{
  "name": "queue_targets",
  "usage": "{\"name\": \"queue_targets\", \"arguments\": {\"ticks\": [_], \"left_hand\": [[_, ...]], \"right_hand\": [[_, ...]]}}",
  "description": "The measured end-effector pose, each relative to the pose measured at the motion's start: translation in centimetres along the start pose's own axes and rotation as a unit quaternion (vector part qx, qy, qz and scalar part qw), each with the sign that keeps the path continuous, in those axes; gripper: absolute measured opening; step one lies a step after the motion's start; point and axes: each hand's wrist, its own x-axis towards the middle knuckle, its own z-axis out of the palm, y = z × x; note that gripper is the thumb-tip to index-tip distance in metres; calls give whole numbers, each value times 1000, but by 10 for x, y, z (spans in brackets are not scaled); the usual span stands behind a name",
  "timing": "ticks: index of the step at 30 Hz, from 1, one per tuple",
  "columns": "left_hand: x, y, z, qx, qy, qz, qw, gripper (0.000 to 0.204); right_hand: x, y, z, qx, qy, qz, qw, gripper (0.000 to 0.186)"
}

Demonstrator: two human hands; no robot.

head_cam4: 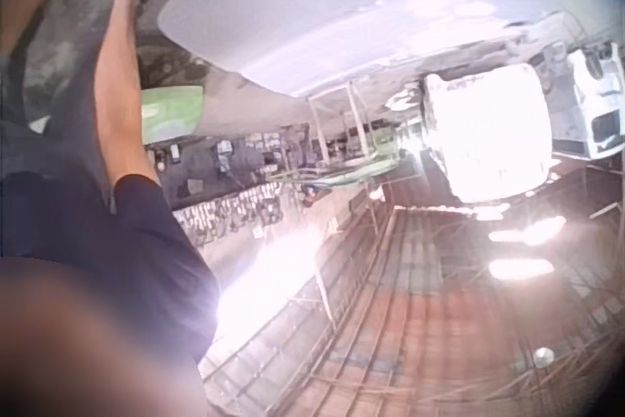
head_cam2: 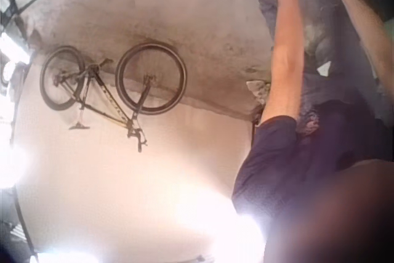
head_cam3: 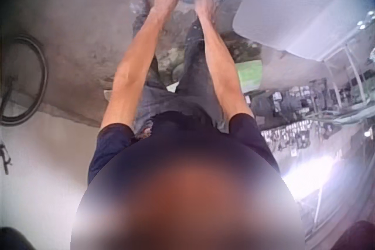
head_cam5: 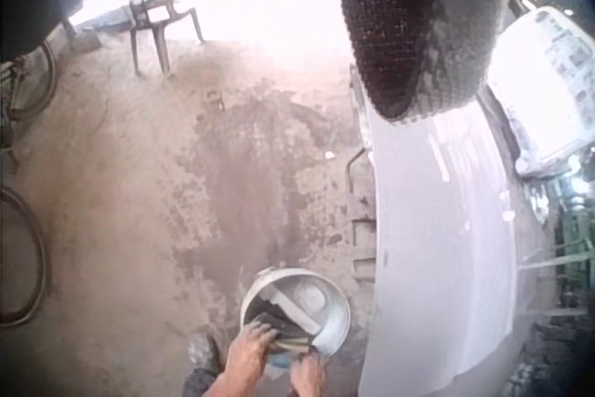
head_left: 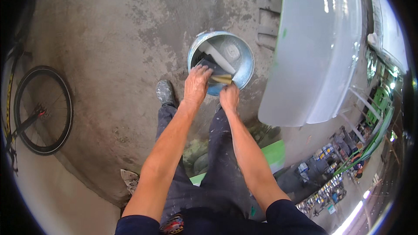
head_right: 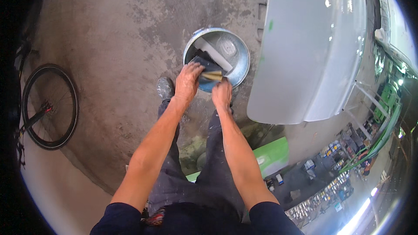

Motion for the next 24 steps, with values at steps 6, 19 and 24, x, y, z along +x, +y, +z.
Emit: {"name": "queue_targets", "arguments": {"ticks": [6, 19, 24], "left_hand": [[27, -66, 44, 12, -203, -46, 978, 49], [10, -110, 87, 135, -115, 124, 976, 57], [22, -80, 71, 99, -187, 22, 977, 59]], "right_hand": [[112, 37, 126, -117, -202, -71, 970, 51], [172, 93, 203, -242, -54, -154, 956, 53], [67, 17, 88, 94, -39, 133, 986, 57]]}}
